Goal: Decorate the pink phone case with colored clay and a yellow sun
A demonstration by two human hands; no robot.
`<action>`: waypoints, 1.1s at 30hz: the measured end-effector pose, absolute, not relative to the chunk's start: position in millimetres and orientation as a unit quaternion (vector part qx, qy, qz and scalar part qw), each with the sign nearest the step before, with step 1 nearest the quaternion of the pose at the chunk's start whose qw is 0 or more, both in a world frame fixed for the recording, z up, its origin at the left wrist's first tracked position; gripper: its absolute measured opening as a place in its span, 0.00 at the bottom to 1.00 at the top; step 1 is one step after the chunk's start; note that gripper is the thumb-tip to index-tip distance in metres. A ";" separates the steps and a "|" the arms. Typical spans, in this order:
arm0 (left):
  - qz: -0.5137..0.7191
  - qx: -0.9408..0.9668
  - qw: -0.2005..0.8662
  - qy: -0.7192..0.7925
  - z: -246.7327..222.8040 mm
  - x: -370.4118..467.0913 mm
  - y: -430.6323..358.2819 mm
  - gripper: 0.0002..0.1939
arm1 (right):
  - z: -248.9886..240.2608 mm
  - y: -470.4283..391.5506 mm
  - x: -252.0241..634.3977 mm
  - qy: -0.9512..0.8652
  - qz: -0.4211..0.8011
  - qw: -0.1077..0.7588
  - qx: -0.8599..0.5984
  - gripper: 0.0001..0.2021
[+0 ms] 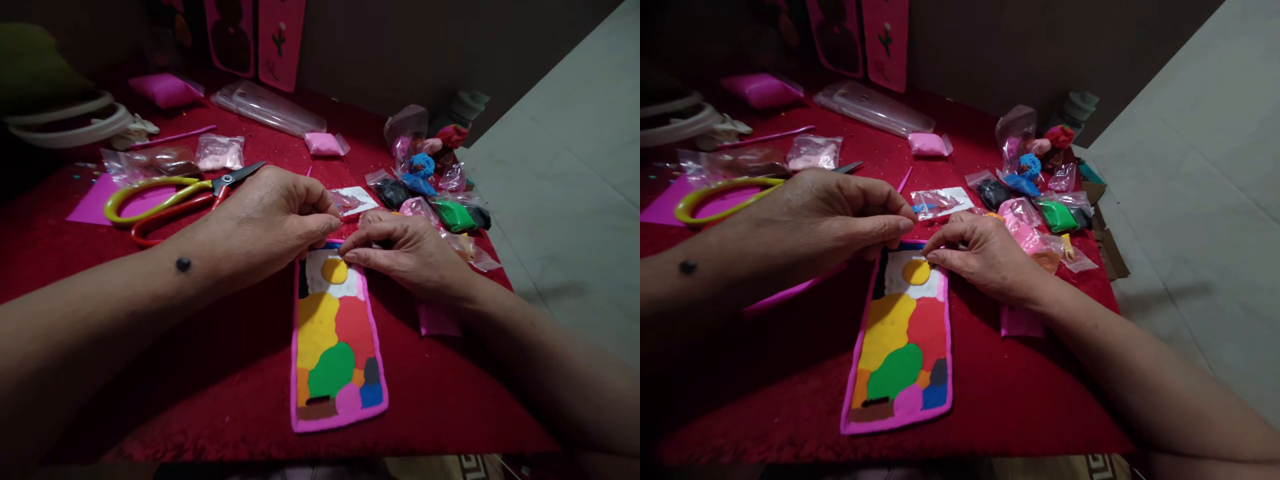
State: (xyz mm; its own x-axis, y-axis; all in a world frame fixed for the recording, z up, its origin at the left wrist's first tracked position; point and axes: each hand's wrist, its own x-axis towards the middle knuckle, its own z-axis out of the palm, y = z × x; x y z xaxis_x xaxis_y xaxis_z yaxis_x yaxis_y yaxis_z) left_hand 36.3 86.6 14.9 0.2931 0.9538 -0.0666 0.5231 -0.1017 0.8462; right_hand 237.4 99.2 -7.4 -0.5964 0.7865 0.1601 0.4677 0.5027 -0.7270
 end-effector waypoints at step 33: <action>0.262 0.683 0.405 0.548 23.5 41.7 83.0 0.10 | -3.0 93.5 232.7 -0.806 0.346 0.245 -0.413 0.06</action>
State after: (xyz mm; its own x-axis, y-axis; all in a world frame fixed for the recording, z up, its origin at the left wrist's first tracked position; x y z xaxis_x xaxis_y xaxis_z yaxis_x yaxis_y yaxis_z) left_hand 41.7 83.0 23.5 0.2613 0.9614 -0.0863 0.5375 -0.0707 0.8403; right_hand 232.7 93.5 -3.0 -0.5378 0.8360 0.1089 0.4962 0.4182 -0.7609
